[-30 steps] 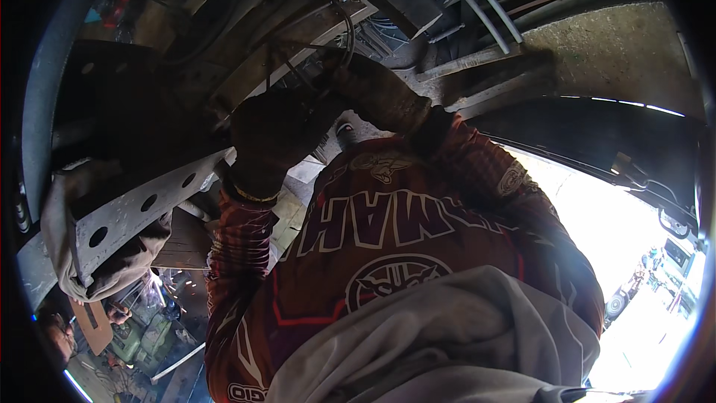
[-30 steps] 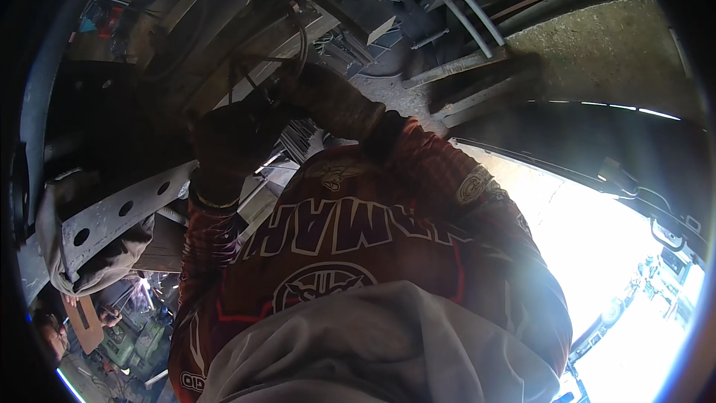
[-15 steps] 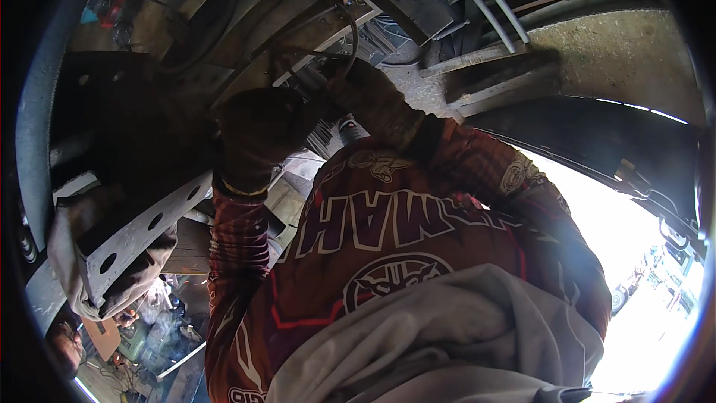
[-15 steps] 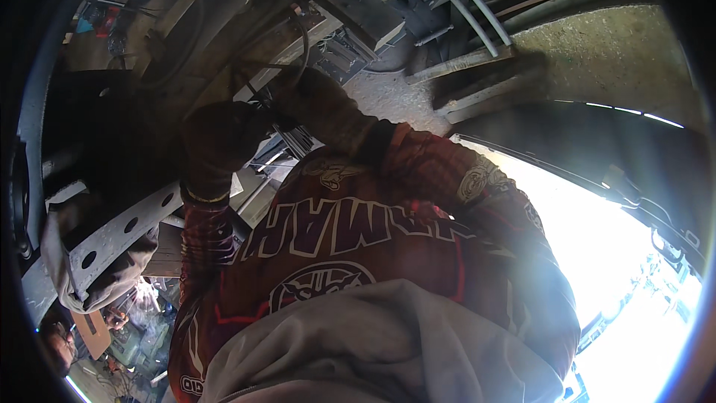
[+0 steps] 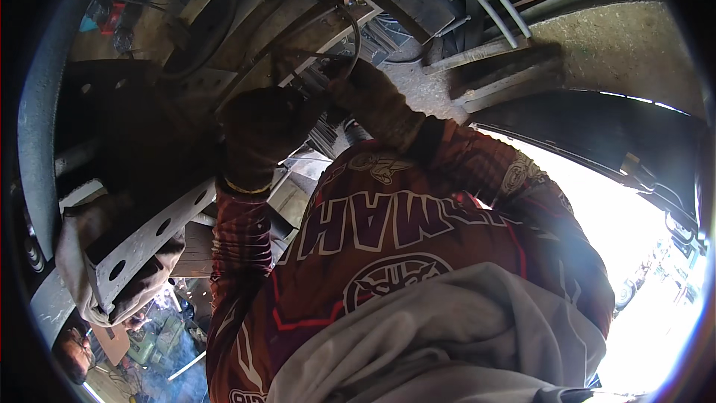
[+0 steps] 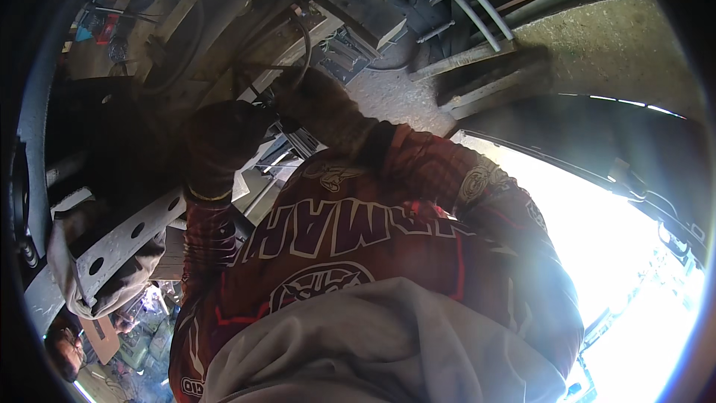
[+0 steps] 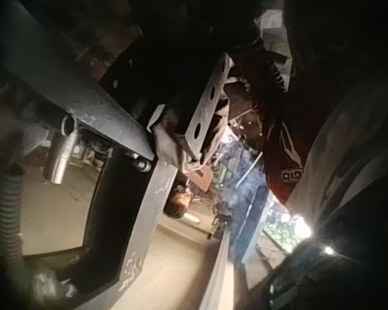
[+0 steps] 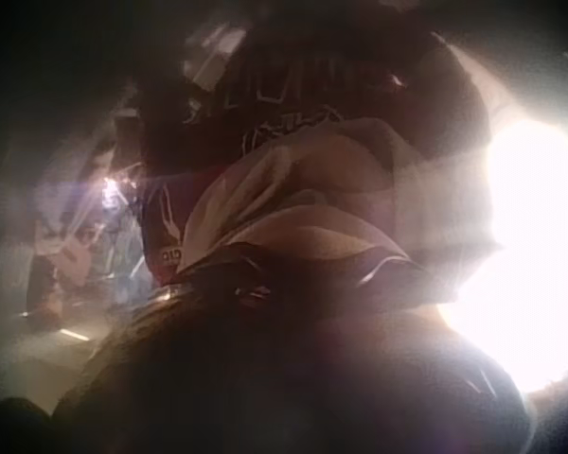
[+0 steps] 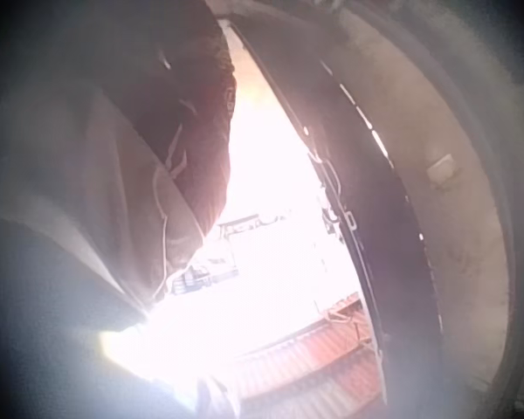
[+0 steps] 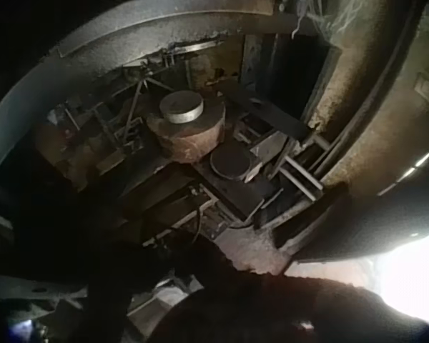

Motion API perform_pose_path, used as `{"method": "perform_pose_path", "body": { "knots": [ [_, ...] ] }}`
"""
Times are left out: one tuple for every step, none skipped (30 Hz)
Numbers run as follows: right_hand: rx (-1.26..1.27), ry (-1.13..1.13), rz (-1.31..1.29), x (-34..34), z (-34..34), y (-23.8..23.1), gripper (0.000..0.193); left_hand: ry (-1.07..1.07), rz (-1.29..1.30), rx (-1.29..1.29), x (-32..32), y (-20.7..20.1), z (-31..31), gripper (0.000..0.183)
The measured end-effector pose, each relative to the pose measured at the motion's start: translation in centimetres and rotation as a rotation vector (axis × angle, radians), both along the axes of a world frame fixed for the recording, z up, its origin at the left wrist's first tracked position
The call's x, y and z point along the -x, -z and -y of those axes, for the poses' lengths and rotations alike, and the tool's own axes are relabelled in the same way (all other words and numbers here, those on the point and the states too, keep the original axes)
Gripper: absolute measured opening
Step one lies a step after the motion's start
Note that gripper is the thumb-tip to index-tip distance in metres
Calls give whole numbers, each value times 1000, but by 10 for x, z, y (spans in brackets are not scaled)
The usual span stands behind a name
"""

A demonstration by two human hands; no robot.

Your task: The person, wearing gloves, feeds a metal wire through a guide on a piece of machinery on the fabrication floor.

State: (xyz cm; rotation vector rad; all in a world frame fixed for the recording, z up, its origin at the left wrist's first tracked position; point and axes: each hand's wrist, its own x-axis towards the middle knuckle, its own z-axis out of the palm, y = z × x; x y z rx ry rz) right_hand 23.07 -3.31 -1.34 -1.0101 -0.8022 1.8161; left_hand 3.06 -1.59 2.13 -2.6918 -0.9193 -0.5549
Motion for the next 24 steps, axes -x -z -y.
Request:
{"method": "perform_pose_path", "body": {
  "knots": [
    [-17,1,-52,-2,2,3,45,-2,-78,-18,-4,-4,8,16],
    [-34,3,-103,-6,4,8,47,-71,-77,22,-8,1,15,16],
    [-58,-1,-154,-10,4,10,49,-145,-75,54,-14,6,23,16],
    [-77,-53,-57,-15,3,10,51,-198,-49,99,-18,8,28,16],
    [-95,-102,41,-21,3,9,53,-255,-22,144,-24,7,33,17],
    [-109,-149,140,-25,3,4,56,-289,29,204,-34,-4,33,17],
    [-87,-173,220,-28,3,-1,57,-322,80,265,-41,-10,34,17],
    [-64,-198,300,-31,1,-10,58,-326,79,159,-46,-5,34,18],
    [-44,-219,382,-34,0,-17,60,-327,81,48,-51,3,32,22],
    [-46,-196,348,-33,0,-15,59,-328,84,-63,-55,7,31,28],
    [-49,-173,314,-31,0,-9,59,-340,91,-38,-57,6,31,28],
    [-50,-149,281,-30,0,-2,59,-350,98,-10,-60,5,32,29],
    [-51,-129,271,-31,0,6,58,-361,104,18,-62,4,33,29],
    [-52,-110,261,-31,-1,13,58,-363,66,-24,-65,2,34,29],
    [-55,-104,246,-28,-2,12,57,-378,23,-66,-65,0,35,28],
    [-87,-132,284,-29,-2,9,58,-393,-21,-108,-65,-2,37,27],
    [-119,-161,321,-32,-2,2,59,-380,16,-103,-63,-2,37,27],
    [-150,-189,360,-33,-2,-5,60,-365,54,-96,-63,-1,36,27],
    [-89,-197,339,-32,-3,-11,59,-351,93,-90,-62,0,35,27],
    [-29,-206,318,-30,-4,-17,58,-352,122,-90,-62,1,35,27],
    [35,-205,300,-30,-3,-20,58,-343,156,-88,-66,4,33,27],
    [38,-183,263,-30,-1,-19,58,-335,189,-85,-67,6,32,27],
    [40,-161,226,-29,1,-17,58,-320,120,-38,-64,9,32,22],
    [18,-149,230,-29,1,-12,58,-304,52,9,-58,13,32,20]
  ]
}}
